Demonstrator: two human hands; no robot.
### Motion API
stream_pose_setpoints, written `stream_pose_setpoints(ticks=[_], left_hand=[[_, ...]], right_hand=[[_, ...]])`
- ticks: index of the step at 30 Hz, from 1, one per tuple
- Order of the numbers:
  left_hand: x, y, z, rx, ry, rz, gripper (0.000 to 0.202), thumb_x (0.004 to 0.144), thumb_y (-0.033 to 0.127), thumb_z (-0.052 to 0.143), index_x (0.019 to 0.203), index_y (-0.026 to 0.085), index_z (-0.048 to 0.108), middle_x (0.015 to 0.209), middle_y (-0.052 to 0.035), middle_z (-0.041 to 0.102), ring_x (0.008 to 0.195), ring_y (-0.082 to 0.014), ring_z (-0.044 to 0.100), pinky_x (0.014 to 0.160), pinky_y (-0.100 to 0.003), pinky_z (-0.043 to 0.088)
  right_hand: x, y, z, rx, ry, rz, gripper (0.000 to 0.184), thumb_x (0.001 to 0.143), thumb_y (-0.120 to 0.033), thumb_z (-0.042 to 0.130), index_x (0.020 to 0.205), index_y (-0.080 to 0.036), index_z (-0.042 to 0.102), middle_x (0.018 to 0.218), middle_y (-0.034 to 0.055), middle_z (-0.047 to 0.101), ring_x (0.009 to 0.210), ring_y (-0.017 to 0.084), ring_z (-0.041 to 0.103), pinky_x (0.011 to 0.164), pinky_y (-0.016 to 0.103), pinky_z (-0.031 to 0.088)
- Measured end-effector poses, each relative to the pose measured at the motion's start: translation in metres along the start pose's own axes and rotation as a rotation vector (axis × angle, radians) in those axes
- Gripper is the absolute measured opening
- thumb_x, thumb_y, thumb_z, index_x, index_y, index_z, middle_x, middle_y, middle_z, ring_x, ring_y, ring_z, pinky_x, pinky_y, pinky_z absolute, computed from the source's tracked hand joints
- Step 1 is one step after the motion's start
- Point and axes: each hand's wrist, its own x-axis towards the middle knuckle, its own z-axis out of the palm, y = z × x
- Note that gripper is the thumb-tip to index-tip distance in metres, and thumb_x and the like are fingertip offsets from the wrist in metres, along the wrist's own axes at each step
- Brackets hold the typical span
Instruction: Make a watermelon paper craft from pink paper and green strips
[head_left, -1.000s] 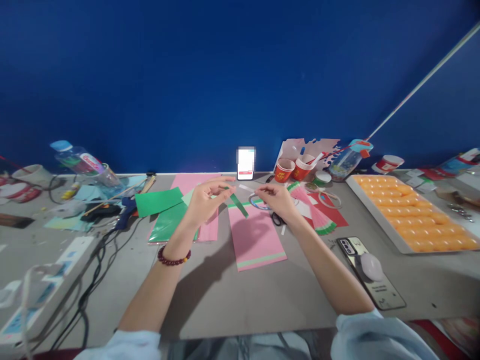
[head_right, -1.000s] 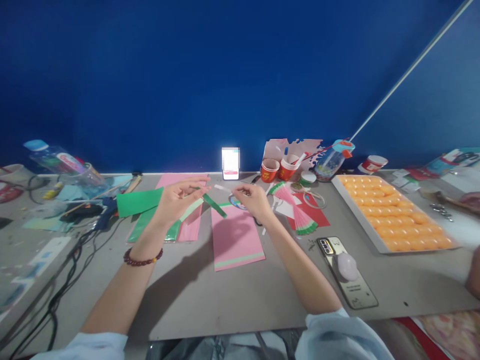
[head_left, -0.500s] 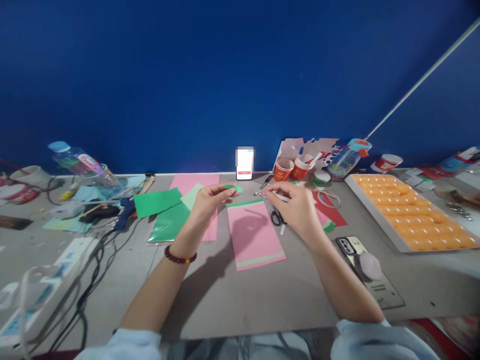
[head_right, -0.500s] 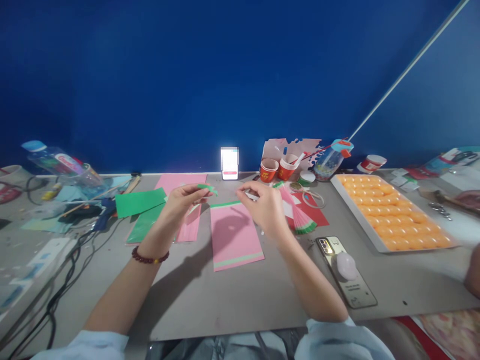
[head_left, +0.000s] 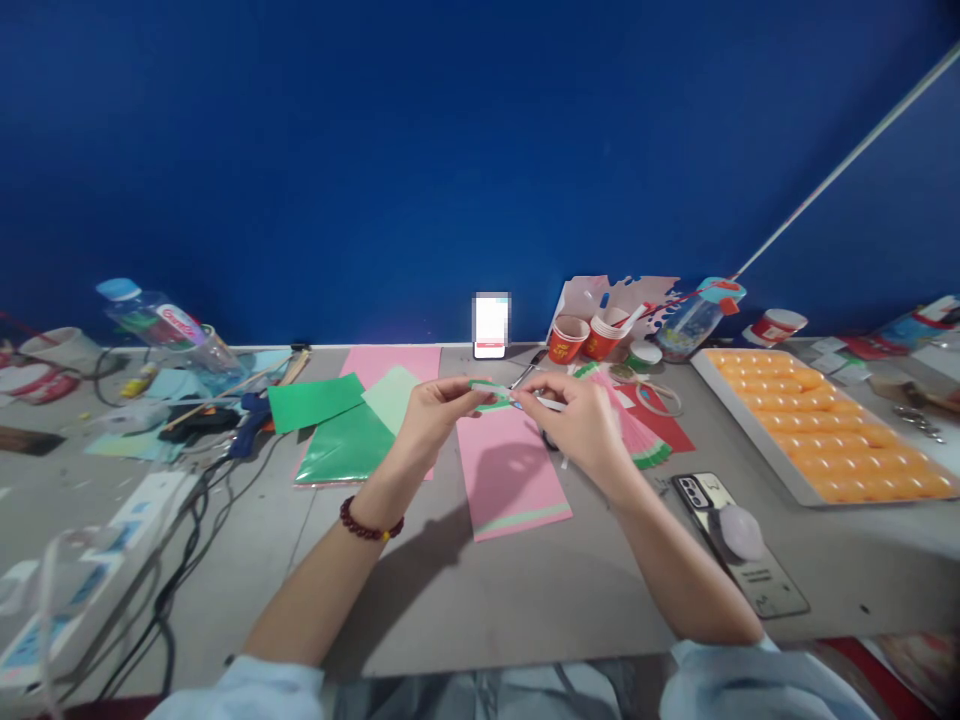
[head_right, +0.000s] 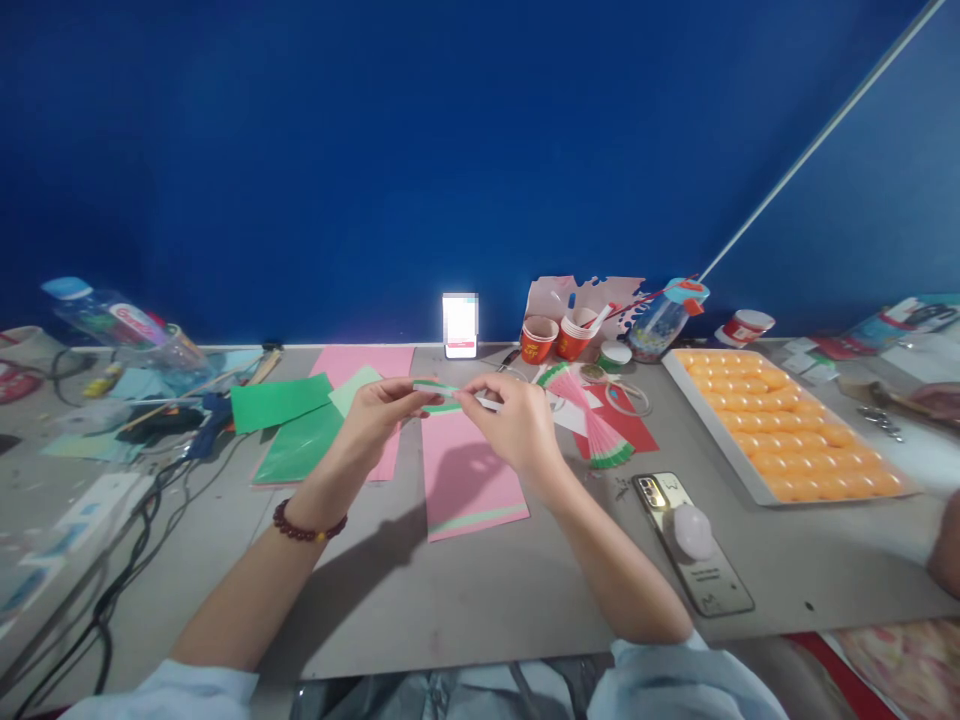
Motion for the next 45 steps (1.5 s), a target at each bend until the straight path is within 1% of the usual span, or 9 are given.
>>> stream_pose_setpoints(ticks=[5, 12, 16, 24, 30, 35, 40, 42, 45], left_hand=[[-0.0018, 0.0022, 0.0014, 0.018, -0.002, 0.007, 0.021, 0.067, 0.027, 0.077, 0.086, 0.019, 0.076, 0.078, -0.0054, 0.075, 0.081, -0.0183, 0.069, 0.066, -0.024, 0.049], [-0.0021, 0.0015, 0.0010, 0.038, -0.004, 0.021, 0.021, 0.067, 0.028, 0.077, 0.086, 0.020, 0.077, 0.079, -0.0057, 0.075, 0.081, -0.0190, 0.068, 0.068, -0.026, 0.049], [-0.0036, 0.0035, 0.0020, 0.051, -0.006, 0.019, 0.021, 0.068, 0.028, 0.076, 0.087, 0.019, 0.076, 0.079, -0.0066, 0.075, 0.082, -0.0207, 0.068, 0.068, -0.028, 0.049], [-0.0019, 0.0007, 0.0004, 0.033, -0.020, 0.034, 0.019, 0.068, 0.028, 0.077, 0.084, 0.020, 0.077, 0.078, -0.0058, 0.074, 0.079, -0.0189, 0.068, 0.067, -0.027, 0.049], [-0.0033, 0.0026, 0.0008, 0.037, -0.025, 0.028, 0.019, 0.068, 0.029, 0.076, 0.085, 0.019, 0.076, 0.078, -0.0057, 0.074, 0.079, -0.0180, 0.068, 0.067, -0.026, 0.048], [-0.0025, 0.0021, 0.0018, 0.034, -0.004, 0.023, 0.018, 0.068, 0.027, 0.076, 0.084, 0.019, 0.076, 0.077, -0.0057, 0.074, 0.078, -0.0181, 0.068, 0.067, -0.026, 0.048], [0.0014, -0.0014, 0.0010, 0.016, 0.023, 0.015, 0.021, 0.067, 0.020, 0.070, 0.086, 0.018, 0.076, 0.072, -0.0051, 0.074, 0.075, -0.0175, 0.068, 0.065, -0.026, 0.048], [0.0029, -0.0028, 0.0002, 0.007, 0.022, 0.022, 0.024, 0.066, 0.017, 0.067, 0.087, 0.017, 0.076, 0.072, -0.0047, 0.073, 0.074, -0.0173, 0.068, 0.065, -0.026, 0.048], [0.0033, -0.0030, 0.0001, -0.001, 0.014, 0.018, 0.025, 0.065, 0.016, 0.066, 0.088, 0.017, 0.076, 0.071, -0.0047, 0.073, 0.074, -0.0175, 0.068, 0.064, -0.025, 0.048]], right_hand=[[0.0000, -0.0011, -0.0002, 0.001, -0.009, 0.005, 0.019, 0.078, -0.038, 0.063, 0.073, -0.021, 0.070, 0.055, -0.0015, 0.058, 0.049, 0.011, 0.045, 0.050, 0.024, 0.033], [-0.0009, -0.0031, -0.0005, 0.009, -0.027, 0.023, 0.021, 0.079, -0.040, 0.062, 0.073, -0.021, 0.070, 0.057, -0.0011, 0.061, 0.050, 0.012, 0.050, 0.051, 0.024, 0.034], [-0.0009, -0.0039, -0.0002, -0.003, -0.029, 0.007, 0.021, 0.079, -0.039, 0.062, 0.073, -0.021, 0.069, 0.055, -0.0014, 0.059, 0.049, 0.012, 0.048, 0.051, 0.025, 0.034], [-0.0007, -0.0016, -0.0007, -0.017, -0.019, 0.005, 0.021, 0.080, -0.040, 0.062, 0.074, -0.022, 0.069, 0.058, -0.0012, 0.060, 0.050, 0.011, 0.044, 0.050, 0.024, 0.033], [-0.0007, -0.0007, 0.0004, -0.038, -0.009, 0.000, 0.019, 0.079, -0.039, 0.063, 0.073, -0.021, 0.069, 0.055, -0.0032, 0.054, 0.049, 0.010, 0.038, 0.050, 0.025, 0.032], [-0.0017, -0.0014, -0.0006, -0.037, -0.012, -0.007, 0.020, 0.079, -0.039, 0.063, 0.073, -0.021, 0.070, 0.054, -0.0032, 0.052, 0.049, 0.010, 0.037, 0.050, 0.025, 0.032], [-0.0043, -0.0063, -0.0040, -0.005, -0.037, -0.005, 0.017, 0.079, -0.036, 0.062, 0.075, -0.021, 0.069, 0.057, -0.0024, 0.057, 0.051, 0.011, 0.042, 0.053, 0.025, 0.033], [-0.0051, -0.0082, -0.0048, -0.006, -0.047, -0.002, 0.016, 0.079, -0.035, 0.062, 0.075, -0.021, 0.069, 0.056, -0.0024, 0.057, 0.051, 0.011, 0.043, 0.053, 0.025, 0.033], [-0.0057, -0.0090, -0.0047, -0.023, -0.048, 0.007, 0.016, 0.079, -0.035, 0.062, 0.074, -0.022, 0.070, 0.054, -0.0029, 0.055, 0.050, 0.011, 0.042, 0.052, 0.025, 0.032]])
